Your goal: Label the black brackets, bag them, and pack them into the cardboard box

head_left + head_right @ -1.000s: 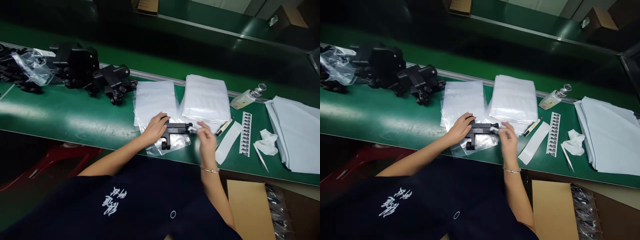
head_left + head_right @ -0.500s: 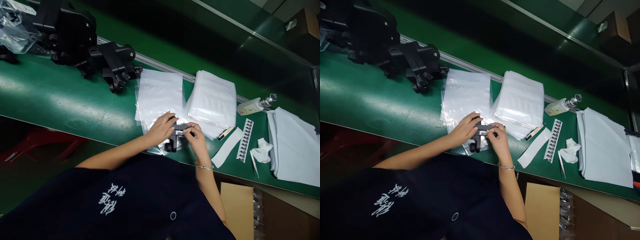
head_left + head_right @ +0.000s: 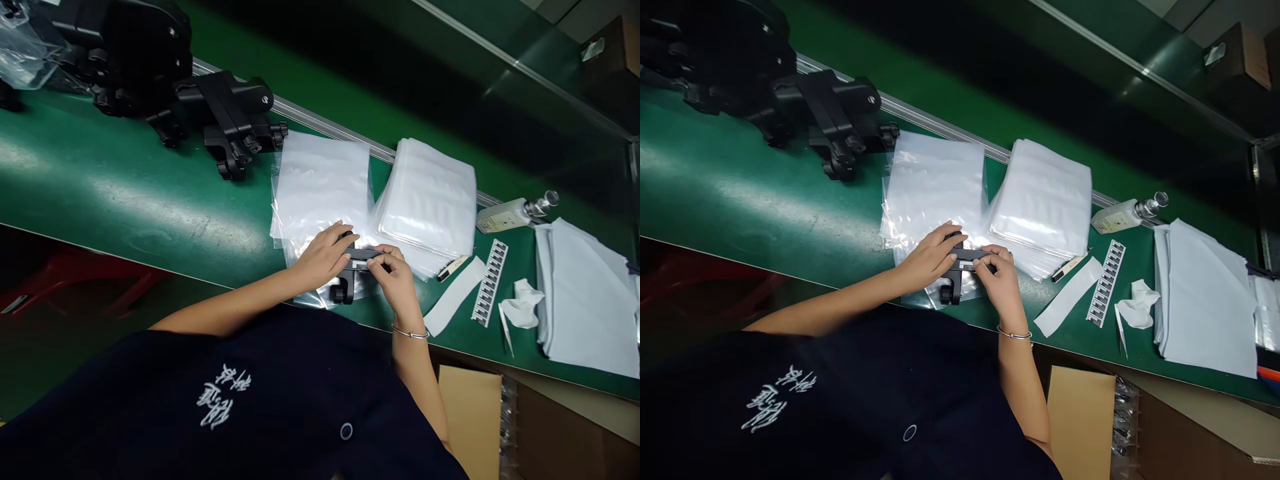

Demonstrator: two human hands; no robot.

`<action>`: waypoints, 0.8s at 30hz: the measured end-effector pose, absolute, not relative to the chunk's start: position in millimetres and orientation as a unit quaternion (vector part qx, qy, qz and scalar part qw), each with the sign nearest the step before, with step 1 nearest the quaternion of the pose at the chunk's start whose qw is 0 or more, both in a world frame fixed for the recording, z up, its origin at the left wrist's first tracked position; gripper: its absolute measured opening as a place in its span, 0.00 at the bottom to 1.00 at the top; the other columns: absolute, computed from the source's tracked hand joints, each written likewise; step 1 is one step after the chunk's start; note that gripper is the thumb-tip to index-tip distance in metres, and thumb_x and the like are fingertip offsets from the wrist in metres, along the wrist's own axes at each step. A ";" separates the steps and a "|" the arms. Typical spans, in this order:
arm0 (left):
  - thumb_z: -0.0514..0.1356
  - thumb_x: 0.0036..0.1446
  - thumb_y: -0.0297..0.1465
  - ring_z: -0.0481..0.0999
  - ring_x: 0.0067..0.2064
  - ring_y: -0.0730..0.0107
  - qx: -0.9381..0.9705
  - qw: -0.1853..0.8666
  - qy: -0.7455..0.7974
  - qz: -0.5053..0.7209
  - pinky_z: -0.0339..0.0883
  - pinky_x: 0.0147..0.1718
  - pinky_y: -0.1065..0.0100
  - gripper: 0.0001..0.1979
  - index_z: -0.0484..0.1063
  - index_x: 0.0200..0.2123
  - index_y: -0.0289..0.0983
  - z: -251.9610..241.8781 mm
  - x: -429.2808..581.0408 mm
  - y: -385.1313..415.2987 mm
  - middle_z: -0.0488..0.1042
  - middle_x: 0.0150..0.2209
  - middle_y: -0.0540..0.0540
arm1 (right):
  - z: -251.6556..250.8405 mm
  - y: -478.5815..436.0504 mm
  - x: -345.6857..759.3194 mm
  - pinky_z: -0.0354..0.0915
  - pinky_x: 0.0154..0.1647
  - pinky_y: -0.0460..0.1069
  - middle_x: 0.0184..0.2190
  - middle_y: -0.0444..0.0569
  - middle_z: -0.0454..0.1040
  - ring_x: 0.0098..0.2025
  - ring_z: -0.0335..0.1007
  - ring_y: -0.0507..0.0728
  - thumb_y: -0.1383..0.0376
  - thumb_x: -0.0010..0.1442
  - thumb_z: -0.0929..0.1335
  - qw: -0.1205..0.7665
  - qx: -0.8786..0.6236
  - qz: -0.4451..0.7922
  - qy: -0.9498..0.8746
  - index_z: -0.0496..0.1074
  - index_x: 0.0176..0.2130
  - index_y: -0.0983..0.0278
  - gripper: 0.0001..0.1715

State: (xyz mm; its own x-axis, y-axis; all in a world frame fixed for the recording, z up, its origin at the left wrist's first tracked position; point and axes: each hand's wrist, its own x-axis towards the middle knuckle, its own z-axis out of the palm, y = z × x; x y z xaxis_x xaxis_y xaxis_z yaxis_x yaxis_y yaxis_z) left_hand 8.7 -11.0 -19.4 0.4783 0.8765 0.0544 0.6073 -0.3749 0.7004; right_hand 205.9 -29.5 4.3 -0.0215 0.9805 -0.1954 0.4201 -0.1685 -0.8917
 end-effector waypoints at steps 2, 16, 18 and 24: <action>0.47 0.67 0.32 0.51 0.70 0.48 0.802 0.310 0.464 0.213 0.53 0.66 0.46 0.21 0.62 0.60 0.34 -19.4 9.3 -10.9 0.60 0.64 0.34 | 5.3 -29.3 205.9 0.55 0.58 0.61 0.45 0.51 0.71 0.55 0.64 0.64 0.59 0.55 0.69 0.313 -0.625 0.439 -0.565 0.70 0.23 0.61 0.13; 0.52 0.68 0.35 0.74 0.56 0.58 0.942 0.133 0.230 0.204 0.67 0.47 0.59 0.16 0.74 0.53 0.40 -14.4 -19.2 -3.0 0.78 0.51 0.44 | 6.8 -29.9 208.1 0.58 0.58 0.62 0.45 0.53 0.73 0.54 0.67 0.64 0.58 0.57 0.69 0.290 -0.625 0.404 -0.602 0.71 0.24 0.61 0.14; 0.50 0.69 0.36 0.73 0.56 0.58 0.954 0.130 0.211 0.166 0.66 0.43 0.61 0.17 0.73 0.55 0.40 -11.3 -22.8 3.3 0.77 0.54 0.44 | 10.6 -30.4 221.0 0.61 0.58 0.61 0.47 0.53 0.74 0.53 0.69 0.64 0.57 0.58 0.69 0.296 -0.617 0.429 -0.590 0.75 0.28 0.60 0.11; 0.49 0.69 0.42 0.74 0.53 0.61 0.977 0.124 0.153 0.081 0.60 0.38 0.62 0.20 0.73 0.55 0.44 0.5 -21.8 24.9 0.77 0.53 0.45 | 13.2 -34.6 261.8 0.49 0.69 0.65 0.60 0.47 0.70 0.67 0.58 0.64 0.55 0.57 0.73 0.251 -0.597 0.428 -0.630 0.74 0.54 0.52 0.25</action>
